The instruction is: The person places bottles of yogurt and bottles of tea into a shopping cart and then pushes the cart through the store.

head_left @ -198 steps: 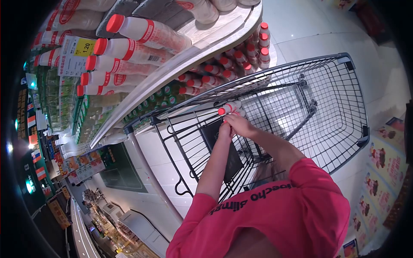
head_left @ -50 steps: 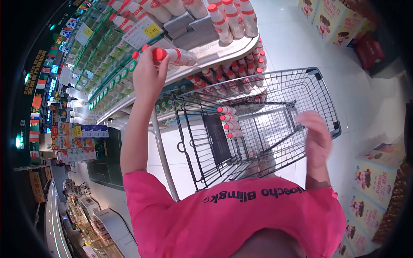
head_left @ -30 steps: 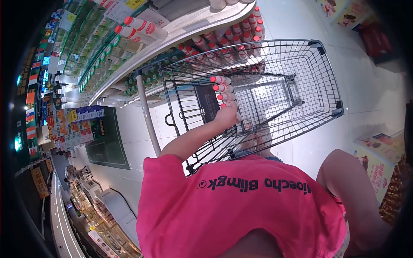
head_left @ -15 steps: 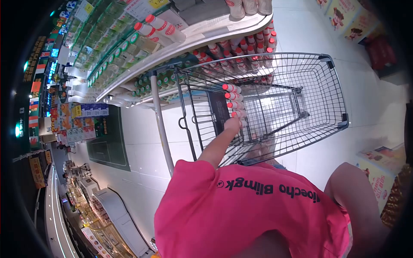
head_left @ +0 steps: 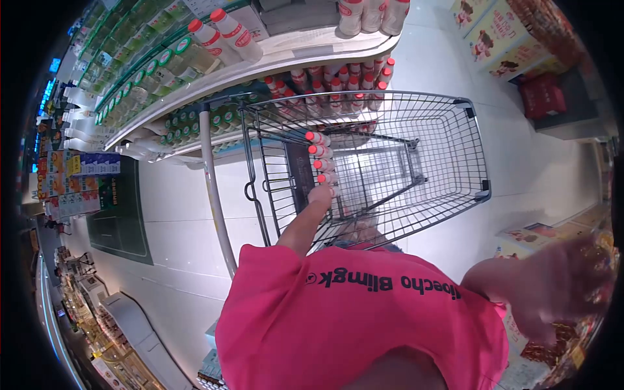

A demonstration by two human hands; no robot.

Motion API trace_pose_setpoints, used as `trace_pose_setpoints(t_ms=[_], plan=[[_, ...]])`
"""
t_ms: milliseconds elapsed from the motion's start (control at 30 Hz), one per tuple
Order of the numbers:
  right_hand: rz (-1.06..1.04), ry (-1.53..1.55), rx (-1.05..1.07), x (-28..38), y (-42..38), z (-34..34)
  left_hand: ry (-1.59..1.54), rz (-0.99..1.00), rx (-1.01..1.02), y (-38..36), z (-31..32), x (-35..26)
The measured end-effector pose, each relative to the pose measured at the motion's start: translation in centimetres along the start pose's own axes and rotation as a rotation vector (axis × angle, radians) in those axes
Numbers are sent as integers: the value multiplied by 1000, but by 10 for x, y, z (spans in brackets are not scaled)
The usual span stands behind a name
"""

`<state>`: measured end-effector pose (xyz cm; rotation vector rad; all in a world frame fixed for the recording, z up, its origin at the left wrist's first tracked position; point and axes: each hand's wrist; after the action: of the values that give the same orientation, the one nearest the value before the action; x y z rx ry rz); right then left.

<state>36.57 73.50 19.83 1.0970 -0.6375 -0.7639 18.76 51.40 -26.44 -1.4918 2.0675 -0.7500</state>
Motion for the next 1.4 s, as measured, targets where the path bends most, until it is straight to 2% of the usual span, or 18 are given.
trace_pose_setpoints(t_ms=[100, 133, 200, 267, 333, 367, 400, 500, 533, 667, 733, 833, 933, 1067, 1133, 1267, 1333, 1400], plan=[[927, 50, 772, -11, -83, -40, -101, -37, 19, 14, 13, 4], [1062, -15, 970, -22, -124, -46, -123, -45, 15, 6, 6, 3], [1194, -157, 1276, -18, -203, -74, -50, -72, -14, 3, 5, 0], [1066, -112, 1549, -13, -281, -138, 31, 107, 8, 11, -15, -9], [1306, -218, 1626, -8, -300, -164, -237, 165, -187, 1, -86, -42], [1288, -273, 1682, -12, -293, -166, -359, 194, -278, -10, -124, -58], [1275, -325, 1736, -14, -283, -165, -624, 364, -522, -15, -159, -74], [1341, -192, 1496, -26, -315, -183, -885, 569, -748, -37, -294, -120], [1585, -145, 1330, -26, -312, -182, -855, 567, -919, -37, -331, -134], [1817, -115, 1158, -38, -342, -207, -717, 574, -1302, -4, -440, -183], [2144, 60, 779, -44, -332, -199, -724, 458, -1084, -1, -464, -200], [2393, 230, 675, -58, -320, -196, -692, 356, -974, -2, -470, -208], [2442, 390, 540, -63, -338, -207, -594, 385, -940, -30, -464, -207], [2421, 439, 582, -82, -343, -208, -653, 629, -1172, -128, -432, -188], [2270, 466, 659, -93, -318, -188, -786, 622, -1024, -179, -408, -169], [2022, 625, 657, -98, -294, -136, -1034, 505, -758, -223, -302, -135], [2174, 712, 721, -92, -302, -110, -1033, 207, -579, -234, -244, -127], [2382, 737, 723, -79, -312, -99, -1153, 189, -634, -206, -162, -117]])
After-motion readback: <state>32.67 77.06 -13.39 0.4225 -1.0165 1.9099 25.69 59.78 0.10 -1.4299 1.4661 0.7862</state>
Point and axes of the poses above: each hand's wrist, its own y-axis towards the middle knuckle, its own z-axis out of the palm, x = y × z, and after that the axes turned 11 degrees about -z, right-handed
